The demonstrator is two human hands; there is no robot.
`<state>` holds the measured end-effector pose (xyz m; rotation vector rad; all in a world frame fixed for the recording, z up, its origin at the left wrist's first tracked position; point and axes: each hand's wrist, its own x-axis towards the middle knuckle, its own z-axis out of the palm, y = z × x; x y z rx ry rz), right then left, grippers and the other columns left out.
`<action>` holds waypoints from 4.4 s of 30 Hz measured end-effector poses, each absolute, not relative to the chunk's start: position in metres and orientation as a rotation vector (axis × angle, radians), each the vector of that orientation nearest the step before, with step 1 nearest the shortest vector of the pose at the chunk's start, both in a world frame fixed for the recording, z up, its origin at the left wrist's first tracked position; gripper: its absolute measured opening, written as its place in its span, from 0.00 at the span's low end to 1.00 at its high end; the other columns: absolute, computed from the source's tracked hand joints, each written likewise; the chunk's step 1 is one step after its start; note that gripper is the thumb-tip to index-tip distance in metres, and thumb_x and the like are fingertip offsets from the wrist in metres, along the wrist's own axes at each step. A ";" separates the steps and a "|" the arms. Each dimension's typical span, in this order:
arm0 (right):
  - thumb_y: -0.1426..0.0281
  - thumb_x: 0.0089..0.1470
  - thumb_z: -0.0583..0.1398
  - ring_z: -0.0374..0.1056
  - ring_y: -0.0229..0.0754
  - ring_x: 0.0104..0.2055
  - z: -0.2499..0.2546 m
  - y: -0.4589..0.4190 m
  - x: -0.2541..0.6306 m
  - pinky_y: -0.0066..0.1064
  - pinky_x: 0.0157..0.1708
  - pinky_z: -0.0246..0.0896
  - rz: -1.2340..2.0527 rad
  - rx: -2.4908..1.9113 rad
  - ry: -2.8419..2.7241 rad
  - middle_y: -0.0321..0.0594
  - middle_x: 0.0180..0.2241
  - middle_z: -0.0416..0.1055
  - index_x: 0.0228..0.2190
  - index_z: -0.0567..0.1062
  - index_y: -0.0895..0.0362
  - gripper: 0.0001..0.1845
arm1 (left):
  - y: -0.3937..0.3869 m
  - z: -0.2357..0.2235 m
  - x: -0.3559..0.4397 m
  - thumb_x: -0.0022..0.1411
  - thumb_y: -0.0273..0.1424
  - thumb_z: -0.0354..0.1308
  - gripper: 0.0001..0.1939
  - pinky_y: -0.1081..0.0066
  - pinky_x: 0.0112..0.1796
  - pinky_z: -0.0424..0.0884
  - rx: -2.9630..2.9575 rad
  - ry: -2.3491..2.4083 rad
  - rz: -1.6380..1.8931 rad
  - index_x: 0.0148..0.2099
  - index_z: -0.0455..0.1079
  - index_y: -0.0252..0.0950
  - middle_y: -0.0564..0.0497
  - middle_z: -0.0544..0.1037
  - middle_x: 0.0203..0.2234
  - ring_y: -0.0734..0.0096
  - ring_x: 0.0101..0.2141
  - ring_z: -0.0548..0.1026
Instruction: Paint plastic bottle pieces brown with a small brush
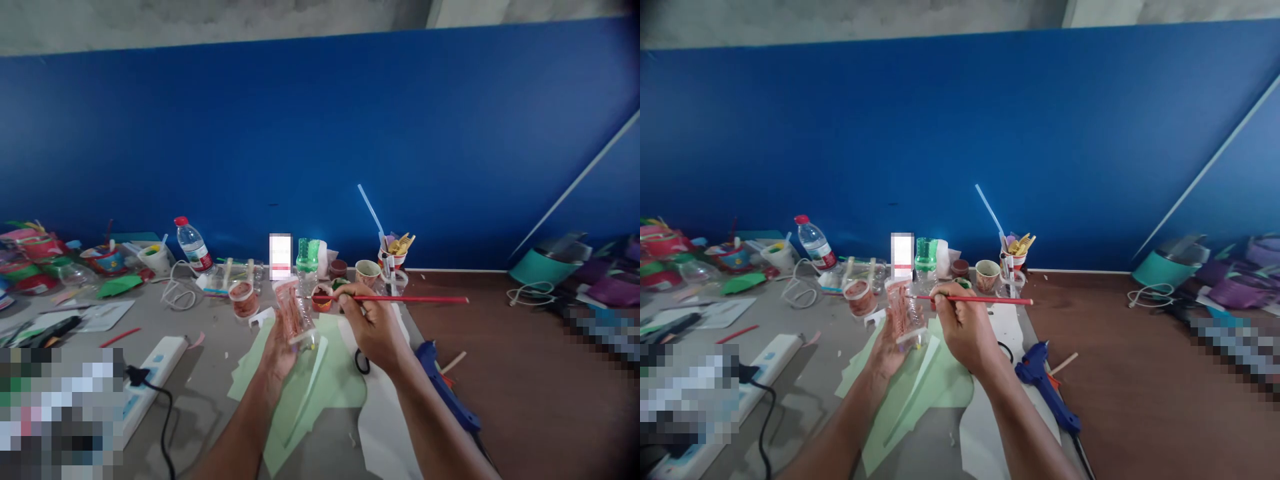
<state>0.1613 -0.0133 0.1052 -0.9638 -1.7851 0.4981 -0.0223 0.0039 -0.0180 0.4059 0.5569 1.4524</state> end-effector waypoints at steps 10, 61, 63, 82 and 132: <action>0.72 0.58 0.53 0.64 0.39 0.27 0.110 -0.016 0.164 0.29 0.29 0.58 0.604 -0.927 -1.760 0.36 0.22 0.67 0.29 0.75 0.56 0.11 | 0.002 -0.025 -0.027 0.60 0.48 0.59 0.20 0.65 0.41 0.76 0.452 0.551 1.359 0.45 0.75 0.38 0.47 0.82 0.37 0.63 0.37 0.80; 0.70 0.60 0.53 0.63 0.37 0.27 0.115 -0.023 0.167 0.28 0.26 0.55 0.683 -0.861 -1.607 0.37 0.27 0.69 0.35 0.74 0.57 0.10 | -0.002 -0.021 -0.026 0.64 0.45 0.55 0.19 0.64 0.45 0.75 0.438 0.465 1.294 0.43 0.77 0.35 0.47 0.83 0.37 0.64 0.38 0.81; 0.70 0.60 0.53 0.64 0.37 0.28 0.113 -0.022 0.166 0.28 0.26 0.56 0.670 -0.869 -1.615 0.38 0.28 0.69 0.35 0.74 0.57 0.10 | -0.001 -0.022 -0.025 0.65 0.44 0.55 0.18 0.63 0.48 0.74 0.428 0.431 1.290 0.43 0.77 0.36 0.47 0.83 0.37 0.65 0.38 0.81; 0.72 0.59 0.53 0.63 0.38 0.27 0.121 -0.027 0.172 0.29 0.27 0.56 0.713 -0.891 -1.703 0.36 0.23 0.66 0.30 0.74 0.58 0.10 | 0.002 -0.027 -0.028 0.64 0.48 0.51 0.24 0.60 0.50 0.69 0.433 0.448 1.332 0.51 0.74 0.36 0.47 0.82 0.38 0.62 0.38 0.79; 0.63 0.62 0.53 0.63 0.33 0.22 0.114 -0.014 0.179 0.30 0.24 0.62 0.862 -0.691 -1.409 0.39 0.32 0.75 0.46 0.73 0.56 0.15 | -0.004 -0.018 -0.024 0.52 0.46 0.67 0.23 0.61 0.46 0.76 0.535 0.447 1.268 0.47 0.76 0.39 0.47 0.82 0.41 0.63 0.37 0.81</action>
